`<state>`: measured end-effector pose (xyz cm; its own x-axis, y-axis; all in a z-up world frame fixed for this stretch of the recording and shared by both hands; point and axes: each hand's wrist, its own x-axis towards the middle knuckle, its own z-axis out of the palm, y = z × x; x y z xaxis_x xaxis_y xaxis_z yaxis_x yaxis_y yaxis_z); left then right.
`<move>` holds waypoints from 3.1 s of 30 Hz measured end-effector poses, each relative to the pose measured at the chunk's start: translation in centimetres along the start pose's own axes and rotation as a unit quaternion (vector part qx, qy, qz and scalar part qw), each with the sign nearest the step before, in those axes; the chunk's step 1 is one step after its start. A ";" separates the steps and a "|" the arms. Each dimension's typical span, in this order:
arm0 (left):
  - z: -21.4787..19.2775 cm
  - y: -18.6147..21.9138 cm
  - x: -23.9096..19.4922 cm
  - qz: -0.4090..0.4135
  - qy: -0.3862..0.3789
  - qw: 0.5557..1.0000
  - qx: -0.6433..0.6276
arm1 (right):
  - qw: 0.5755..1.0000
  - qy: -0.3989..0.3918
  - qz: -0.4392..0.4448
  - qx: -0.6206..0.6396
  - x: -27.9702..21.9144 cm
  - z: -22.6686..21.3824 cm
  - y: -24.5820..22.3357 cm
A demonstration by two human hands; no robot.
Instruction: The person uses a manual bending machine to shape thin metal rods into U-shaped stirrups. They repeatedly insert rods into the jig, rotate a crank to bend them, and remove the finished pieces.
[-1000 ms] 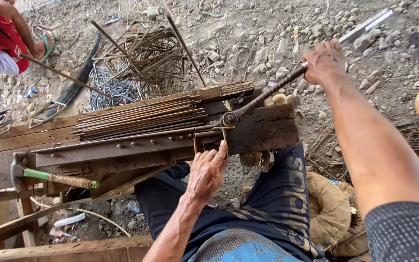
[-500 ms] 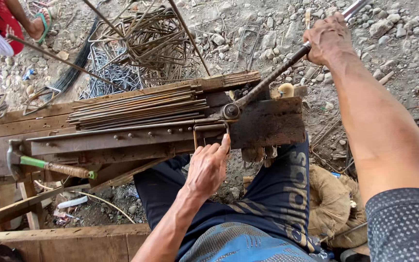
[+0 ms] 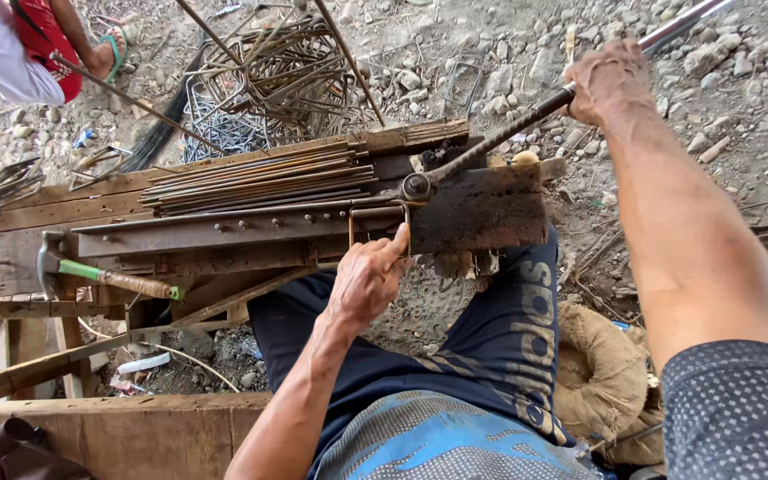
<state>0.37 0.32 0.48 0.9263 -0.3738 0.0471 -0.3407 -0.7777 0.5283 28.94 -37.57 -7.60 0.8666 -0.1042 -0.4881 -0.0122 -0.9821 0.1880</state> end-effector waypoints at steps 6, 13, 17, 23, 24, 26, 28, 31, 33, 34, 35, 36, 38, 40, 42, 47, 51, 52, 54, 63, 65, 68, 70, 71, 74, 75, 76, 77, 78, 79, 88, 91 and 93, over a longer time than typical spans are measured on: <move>0.1 -0.5 0.1 -0.001 0.001 0.999 -0.039 | 0.964 0.224 -0.101 0.104 -8.7 3.7 3.1; -0.4 -0.3 0.0 -0.043 -0.020 0.996 -0.074 | 0.974 0.225 -0.007 0.006 -23.4 9.9 3.8; 0.1 -0.6 0.0 -0.048 -0.010 0.994 -0.098 | 0.983 0.178 0.045 0.011 -33.5 13.1 1.1; -1.1 -0.1 0.2 -0.057 -0.009 0.997 -0.056 | 0.989 0.138 0.047 0.025 -28.0 13.8 3.2; -1.4 0.0 0.4 -0.057 -0.016 0.997 -0.057 | 0.990 0.132 0.049 0.027 -27.7 12.7 3.4; -1.9 -0.1 0.9 -0.085 -0.048 0.992 -0.081 | 0.992 0.122 0.029 0.027 -26.7 10.6 3.5; -2.2 -0.1 0.8 -0.094 -0.052 0.991 -0.085 | 0.976 0.158 0.020 0.149 -29.7 7.5 2.4; -2.4 0.2 0.8 -0.099 -0.055 0.989 -0.095 | 0.955 0.189 0.023 0.226 -29.9 10.2 2.7; -2.6 0.5 0.8 -0.099 -0.056 0.988 -0.100 | 0.966 0.180 0.032 0.182 -31.3 11.9 2.4; -2.6 0.8 0.7 -0.098 -0.047 0.989 -0.103 | 0.960 0.161 0.035 0.228 -33.6 11.8 1.5; -2.7 1.1 0.5 -0.096 -0.039 0.989 -0.106 | 0.951 0.142 0.039 0.274 -35.9 11.6 0.5; -2.5 0.8 0.5 -0.097 -0.040 0.989 -0.108 | 0.951 0.140 0.040 0.272 -37.1 11.8 0.0; -2.2 0.1 0.5 -0.084 -0.028 0.991 -0.102 | 0.960 0.120 0.054 0.249 -39.6 11.9 -1.3; -2.4 0.4 0.2 -0.080 -0.031 0.990 -0.111 | 0.964 0.093 0.071 0.239 -41.0 12.3 -2.2; -3.0 1.2 0.3 -0.077 -0.032 0.989 -0.121 | 0.968 0.067 0.087 0.228 -41.4 11.8 -2.5; -2.2 1.3 -0.3 -0.006 0.036 0.996 -0.077 | 0.963 0.121 0.085 0.227 -37.6 12.0 -0.8; -0.1 0.5 -1.0 0.029 0.094 0.994 -0.043 | 0.967 0.147 0.050 0.204 -33.9 11.1 0.9; 0.3 0.3 -0.9 0.029 0.112 0.992 -0.042 | 0.965 0.162 0.044 0.201 -33.5 10.4 1.1; 0.5 0.0 -0.7 0.029 0.132 0.990 -0.044 | 0.963 0.180 0.039 0.195 -32.4 9.6 1.6; -3.1 0.6 3.5 0.065 0.201 0.977 -0.014 | 0.963 0.194 0.037 0.185 -28.7 9.2 2.6; -4.0 -0.2 6.2 0.052 0.219 0.974 0.002 | 0.967 0.195 0.040 0.160 -29.1 8.2 2.4; -3.2 -0.8 6.9 0.044 0.193 0.980 -0.031 | 0.961 0.195 0.034 0.192 -29.7 8.0 2.3; -0.8 -1.5 3.8 0.079 0.171 0.982 0.008 | 0.957 0.186 0.055 0.214 -28.1 10.0 2.9; 0.3 -2.0 2.3 0.109 0.149 0.982 0.050 | 0.953 0.172 0.070 0.238 -27.1 10.9 3.1; -2.0 1.1 1.6 0.125 0.229 0.964 0.056 | 0.960 0.201 0.074 0.180 -27.6 11.9 3.4; -1.9 0.5 3.0 0.124 0.231 0.963 0.057 | 0.960 0.203 0.072 0.179 -28.3 11.1 3.1; -1.9 -0.3 3.9 0.136 0.234 0.962 0.040 | 0.961 0.201 0.078 0.170 -29.1 10.5 2.5; -1.8 -1.2 4.8 0.149 0.236 0.960 0.024 | 0.963 0.200 0.083 0.162 -30.0 9.9 1.9; -1.2 -1.7 4.6 0.140 0.234 0.962 0.027 | 0.964 0.195 0.076 0.162 -30.2 9.9 1.7; -0.7 -2.1 4.4 0.151 0.232 0.960 0.051 | 0.966 0.190 0.068 0.161 -30.3 9.9 1.5; -8.3 -0.9 2.6 -0.106 0.311 0.807 -0.490 | 0.971 0.159 0.095 0.152 -29.5 8.8 1.5; -8.0 -4.0 2.5 -0.164 0.320 0.575 -0.735 | 0.981 0.115 0.107 0.118 -28.7 8.0 1.4; -7.8 -4.8 1.4 -0.172 0.328 0.534 -0.761 | 0.986 0.095 0.099 0.092 -28.6 8.4 1.4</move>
<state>4.57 7.47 4.61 0.9192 0.3033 -0.2510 -0.0696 0.7528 0.6545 -0.09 -37.25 -0.54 0.9156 -0.2824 -0.2864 -0.2657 -0.9592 0.0965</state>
